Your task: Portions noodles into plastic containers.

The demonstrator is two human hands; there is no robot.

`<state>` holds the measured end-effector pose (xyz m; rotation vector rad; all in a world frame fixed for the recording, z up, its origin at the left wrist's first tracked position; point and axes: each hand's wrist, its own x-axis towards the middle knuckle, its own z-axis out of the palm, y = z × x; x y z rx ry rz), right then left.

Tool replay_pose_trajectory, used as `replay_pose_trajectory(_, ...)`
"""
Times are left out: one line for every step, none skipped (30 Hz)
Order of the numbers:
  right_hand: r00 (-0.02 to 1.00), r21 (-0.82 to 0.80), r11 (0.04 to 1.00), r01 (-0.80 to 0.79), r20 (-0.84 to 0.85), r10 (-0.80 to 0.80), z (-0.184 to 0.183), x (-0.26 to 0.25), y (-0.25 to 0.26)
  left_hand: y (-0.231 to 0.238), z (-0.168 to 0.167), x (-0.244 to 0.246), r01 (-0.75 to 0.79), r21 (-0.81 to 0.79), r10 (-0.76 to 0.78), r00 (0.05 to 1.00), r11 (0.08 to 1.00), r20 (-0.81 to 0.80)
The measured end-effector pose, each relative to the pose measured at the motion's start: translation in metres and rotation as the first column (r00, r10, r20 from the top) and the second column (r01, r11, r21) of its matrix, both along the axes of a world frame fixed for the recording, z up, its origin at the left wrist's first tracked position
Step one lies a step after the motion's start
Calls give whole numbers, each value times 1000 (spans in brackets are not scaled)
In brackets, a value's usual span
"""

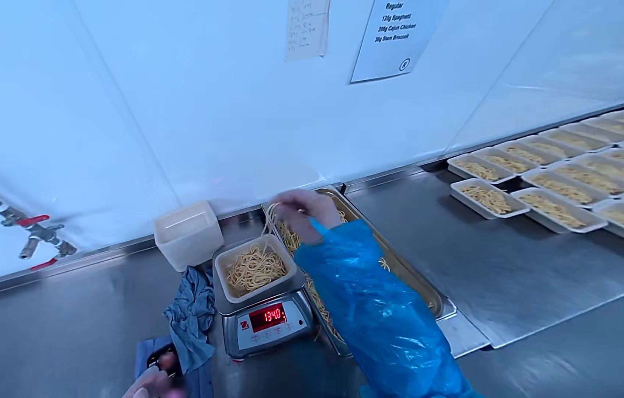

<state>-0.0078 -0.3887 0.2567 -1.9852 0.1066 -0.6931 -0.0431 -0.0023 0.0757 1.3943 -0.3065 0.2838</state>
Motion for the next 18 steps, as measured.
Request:
replay_pose_trajectory(999, 50, 999, 20, 27, -21, 3, -5, -3, 0, 0, -3, -17, 4, 17, 1000, 1000, -17)
replay_pose_trajectory(997, 102, 994, 40, 65, -46, 4, -11, -7, 1, 0, -4, -25, 7, 25, 999, 1000, -23)
replay_pose_trajectory(990, 150, 986, 67, 111, -84, 4, -17, -11, 1, -1, -4, -24, 0, 24, 999, 1000, -25)
replay_pose_trajectory(980, 195, 976, 97, 151, -127, 2, -23, -15, 1, -4, -3, -20, -6, 20, 1000, 1000, -24)
replay_pose_trajectory(968, 236, 963, 129, 182, -174, -3, -28, -21, 0, -7, -3, -20, -10, 19, 1000, 1000, -24)
replay_pose_trajectory(955, 274, 946, 173, 189, -229, -8, -33, -27, -1, -9, -3, -25, -7, 25, 999, 1000, -32)
replay_pose_trajectory(942, 301, 929, 217, 185, -280, -15, -40, -34, -3, -10, -4, -29, 0, 29, 999, 1000, -44)
replay_pose_trajectory(930, 309, 913, 267, 164, -328, -24, -47, -43, -6, -10, -5, -32, 3, 32, 998, 999, -54)
replay_pose_trajectory(916, 313, 892, 327, 127, -381, -36, -53, -52, -9, -9, -6, -34, 7, 35, 998, 999, -61)
replay_pose_trajectory(893, 300, 867, 397, 93, -441, -52, -58, -63, -11, -9, -7, -34, 8, 34, 997, 999, -64)
replay_pose_trajectory(866, 281, 838, 467, 47, -498, -72, -62, -73, -14, -8, -8, -34, 12, 35, 997, 999, -70)
replay_pose_trajectory(839, 262, 806, 531, -28, -543, -93, -67, -82, -16, -8, -8, -33, 17, 35, 997, 999, -76)
replay_pose_trajectory(817, 224, 787, 575, -112, -566, -118, -72, -92, -18, -8, -7, -31, 22, 33, 996, 999, -83)
replay_pose_trajectory(800, 174, 783, 597, -205, -564, -144, -79, -101, -20, -7, -7, -25, 30, 28, 995, 999, -92)
replay_pose_trajectory(782, 119, 793, 597, -306, -543, -168, -86, -108, -22, -6, -6, -14, 36, 18, 995, 999, -98)
replay_pose_trajectory(759, 70, 804, 591, -388, -524, -191, -94, -112, -24, -4, -6, -5, 45, 9, 995, 999, -101)
replay_pose_trajectory(734, 35, 809, 586, -445, -512, -206, -101, -111, -26, -3, -4, 2, 51, 3, 995, 999, -99)
replay_pose_trajectory(710, 22, 807, 590, -491, -505, -217, -108, -109, -28, -2, -3, 10, 53, -5, 995, 999, -97)
